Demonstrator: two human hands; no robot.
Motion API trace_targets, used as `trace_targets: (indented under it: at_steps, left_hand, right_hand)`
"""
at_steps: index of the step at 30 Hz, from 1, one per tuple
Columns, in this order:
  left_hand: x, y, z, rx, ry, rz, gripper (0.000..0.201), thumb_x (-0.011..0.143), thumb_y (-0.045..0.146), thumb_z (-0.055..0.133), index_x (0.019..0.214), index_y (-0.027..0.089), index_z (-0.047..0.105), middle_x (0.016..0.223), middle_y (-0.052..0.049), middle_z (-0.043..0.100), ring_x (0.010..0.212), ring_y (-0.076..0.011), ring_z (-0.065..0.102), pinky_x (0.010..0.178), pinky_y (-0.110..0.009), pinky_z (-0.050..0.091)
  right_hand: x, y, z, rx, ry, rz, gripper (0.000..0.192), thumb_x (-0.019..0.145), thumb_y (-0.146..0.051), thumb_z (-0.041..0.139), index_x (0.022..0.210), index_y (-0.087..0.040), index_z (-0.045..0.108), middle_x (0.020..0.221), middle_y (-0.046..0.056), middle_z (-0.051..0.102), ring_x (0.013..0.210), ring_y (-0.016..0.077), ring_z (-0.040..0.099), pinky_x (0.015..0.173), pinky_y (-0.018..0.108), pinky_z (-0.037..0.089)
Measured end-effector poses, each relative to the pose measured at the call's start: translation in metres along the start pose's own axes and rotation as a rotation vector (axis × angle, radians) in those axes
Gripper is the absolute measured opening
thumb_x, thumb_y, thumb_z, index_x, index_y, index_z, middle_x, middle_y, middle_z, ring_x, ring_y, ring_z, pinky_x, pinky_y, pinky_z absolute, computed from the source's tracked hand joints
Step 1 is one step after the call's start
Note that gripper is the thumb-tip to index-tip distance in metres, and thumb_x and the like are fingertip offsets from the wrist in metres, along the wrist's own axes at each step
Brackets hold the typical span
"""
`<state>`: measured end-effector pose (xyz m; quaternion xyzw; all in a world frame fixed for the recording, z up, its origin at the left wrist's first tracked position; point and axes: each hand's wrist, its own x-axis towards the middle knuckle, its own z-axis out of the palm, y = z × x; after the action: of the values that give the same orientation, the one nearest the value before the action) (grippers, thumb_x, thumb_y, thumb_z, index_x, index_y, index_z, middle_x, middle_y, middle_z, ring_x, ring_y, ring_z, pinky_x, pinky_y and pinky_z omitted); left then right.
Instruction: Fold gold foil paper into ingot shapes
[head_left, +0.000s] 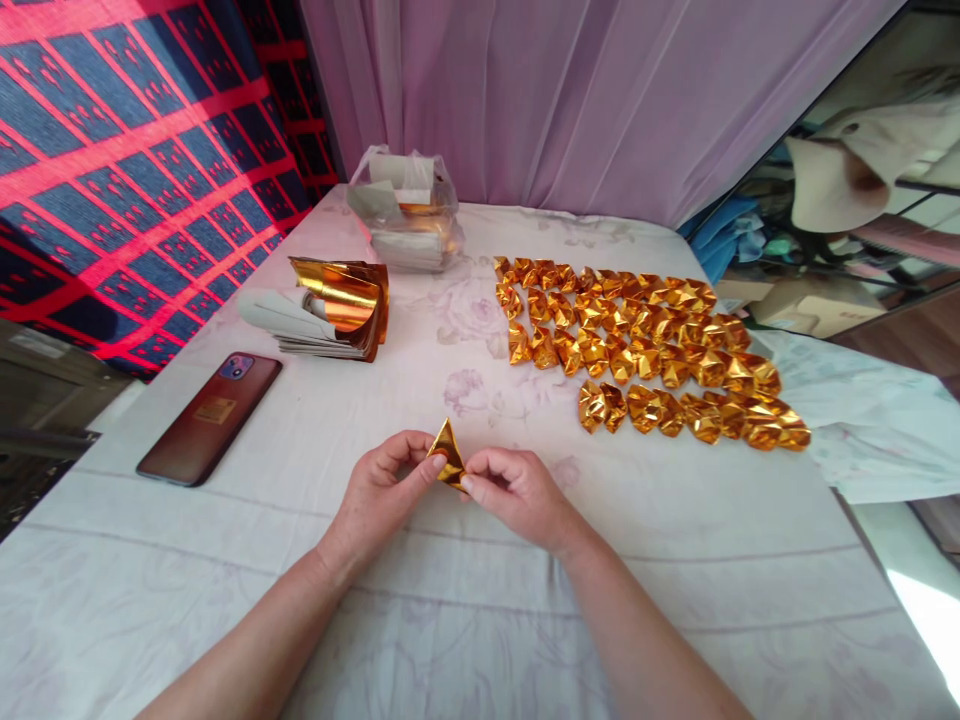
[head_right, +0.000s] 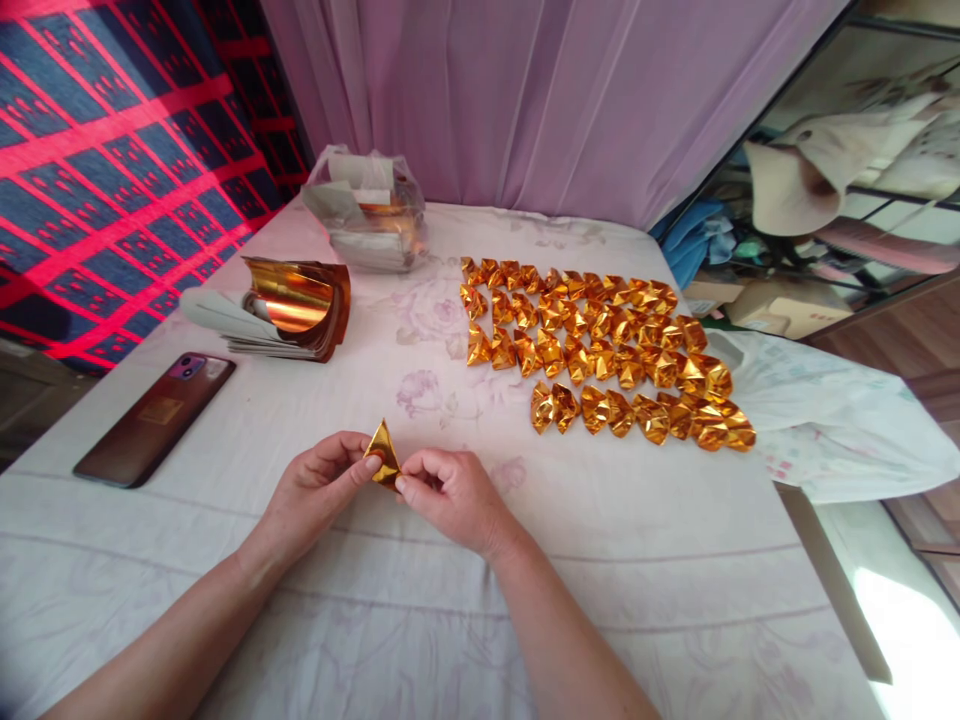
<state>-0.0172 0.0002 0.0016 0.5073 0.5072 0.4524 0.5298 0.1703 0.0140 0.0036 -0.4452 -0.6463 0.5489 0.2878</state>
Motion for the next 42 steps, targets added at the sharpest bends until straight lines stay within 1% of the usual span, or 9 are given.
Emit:
trace_targets:
  at_steps: [5,8,12,15,20,24,27,34,42]
  left_hand:
    - [-0.002,-0.001,-0.001,-0.041,-0.003,0.001,0.03,0.085,0.047,0.068,0.086,0.017,0.066,0.077,-0.003,0.071,0.071,-0.0145,0.065,0.07,-0.026,0.053]
    - [-0.002,0.001,-0.002,-0.012,-0.007,0.001,0.031,0.086,0.048,0.067,0.083,0.017,0.066,0.076,-0.002,0.069,0.069,-0.014,0.063,0.067,-0.025,0.052]
    - [-0.002,0.007,-0.002,0.118,-0.063,0.023,0.028,0.087,0.044,0.063,0.081,0.017,0.067,0.073,-0.002,0.068,0.067,-0.0142,0.062,0.064,-0.024,0.05]
    - [-0.003,0.011,-0.001,0.263,-0.11,0.094,0.022,0.089,0.037,0.061,0.079,0.018,0.068,0.069,-0.002,0.068,0.065,-0.0151,0.063,0.064,-0.026,0.051]
    - [-0.004,0.011,-0.001,0.379,-0.12,0.173,0.014,0.087,0.03,0.06,0.08,0.021,0.069,0.068,-0.001,0.07,0.066,-0.0162,0.064,0.072,-0.03,0.052]
    - [-0.004,0.008,-0.001,0.343,-0.102,0.112,0.016,0.086,0.033,0.06,0.093,0.021,0.068,0.077,-0.002,0.071,0.073,-0.0173,0.066,0.073,-0.029,0.052]
    - [-0.004,0.004,-0.001,0.344,-0.096,0.084,0.018,0.086,0.036,0.06,0.089,0.02,0.067,0.077,-0.002,0.069,0.073,-0.0162,0.064,0.071,-0.027,0.05]
    - [-0.004,-0.006,0.0,0.237,0.031,0.006,0.022,0.089,0.042,0.057,0.087,0.02,0.057,0.07,0.002,0.06,0.062,-0.0116,0.056,0.058,-0.021,0.044]
    - [-0.003,-0.003,0.0,0.315,0.028,0.08,0.017,0.088,0.036,0.057,0.084,0.02,0.058,0.07,0.002,0.065,0.061,-0.011,0.06,0.058,-0.02,0.046]
  right_hand:
    - [-0.001,-0.001,-0.002,-0.031,-0.05,-0.03,0.014,0.081,-0.024,0.058,0.069,-0.018,0.063,0.059,-0.006,0.054,0.053,0.007,0.043,0.05,0.019,0.032]
    - [-0.001,-0.002,-0.002,-0.033,-0.055,-0.065,0.011,0.08,-0.024,0.059,0.072,-0.018,0.063,0.063,-0.005,0.057,0.058,0.008,0.048,0.054,0.019,0.037]
    - [0.001,0.002,-0.001,0.079,0.029,-0.068,0.015,0.084,-0.031,0.059,0.091,-0.019,0.064,0.078,0.0,0.066,0.066,0.0105,0.056,0.058,0.021,0.043]
    - [0.002,0.008,0.0,0.155,0.109,-0.054,0.018,0.084,-0.033,0.061,0.096,-0.02,0.062,0.086,0.002,0.068,0.075,0.0133,0.061,0.064,0.023,0.048]
    - [0.003,0.012,0.002,0.164,0.162,-0.037,0.013,0.082,-0.033,0.062,0.085,-0.02,0.062,0.078,0.0,0.065,0.069,0.0126,0.058,0.063,0.024,0.047]
    - [0.005,0.009,0.001,0.179,0.265,-0.046,0.016,0.08,-0.036,0.061,0.079,-0.021,0.058,0.066,-0.003,0.056,0.059,0.0108,0.05,0.056,0.023,0.042]
    - [0.006,0.007,0.0,0.198,0.304,-0.036,0.016,0.08,-0.036,0.059,0.078,-0.021,0.056,0.06,-0.005,0.05,0.055,0.01,0.044,0.053,0.022,0.039]
    - [0.005,0.005,0.003,0.209,0.276,-0.026,0.012,0.076,-0.032,0.06,0.076,-0.021,0.055,0.065,-0.004,0.053,0.057,0.0102,0.048,0.052,0.021,0.039]
    - [0.003,0.001,0.006,0.136,0.225,0.03,0.012,0.076,-0.032,0.062,0.076,-0.02,0.056,0.063,-0.005,0.055,0.055,0.0094,0.047,0.051,0.021,0.037]
